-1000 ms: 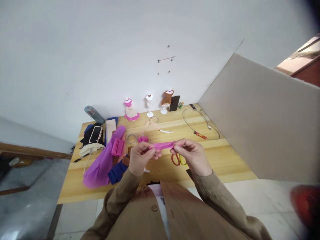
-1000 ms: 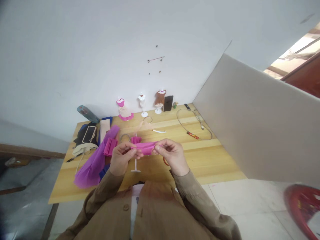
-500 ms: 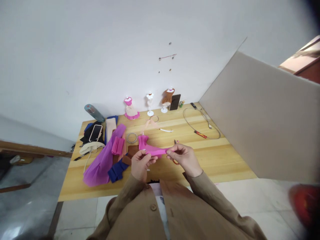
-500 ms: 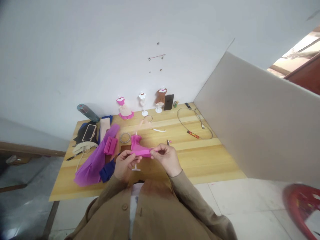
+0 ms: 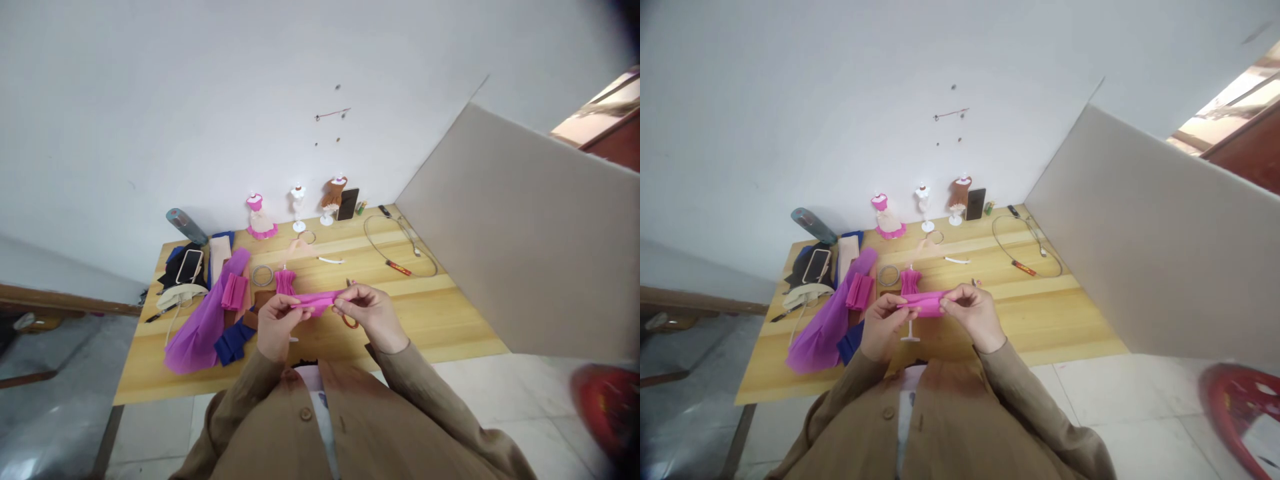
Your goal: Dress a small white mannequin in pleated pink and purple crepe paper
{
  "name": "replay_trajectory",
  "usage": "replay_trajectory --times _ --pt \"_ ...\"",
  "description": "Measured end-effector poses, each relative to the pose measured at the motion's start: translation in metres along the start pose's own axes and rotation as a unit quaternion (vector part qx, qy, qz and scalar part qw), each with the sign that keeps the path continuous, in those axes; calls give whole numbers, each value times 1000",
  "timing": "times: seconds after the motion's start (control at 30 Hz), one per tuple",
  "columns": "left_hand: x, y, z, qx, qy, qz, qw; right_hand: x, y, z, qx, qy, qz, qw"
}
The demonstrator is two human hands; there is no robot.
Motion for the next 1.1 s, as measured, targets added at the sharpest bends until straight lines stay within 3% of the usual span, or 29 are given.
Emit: replay_trajectory --times 0.3,0.53,1.1 --pt "-10 0 -5 52 2 72 996 3 4 -4 -13 31 -16 999" --pt "-9 -7 -6 68 0 122 990 1 1 -7 -16 13 -12 1000" --pt "-7 -7 -7 75 -16 99 992 0 5 -8 -57 6 -35 998"
Point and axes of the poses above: each hand's wrist, its own z-axis towards the middle knuckle, its own x-axis out of the palm, y = z × x, the point moved 8 cm from there along z, towards the middle knuckle, and after that the axes turned 5 degrees about -y, right-handed, at the moved point
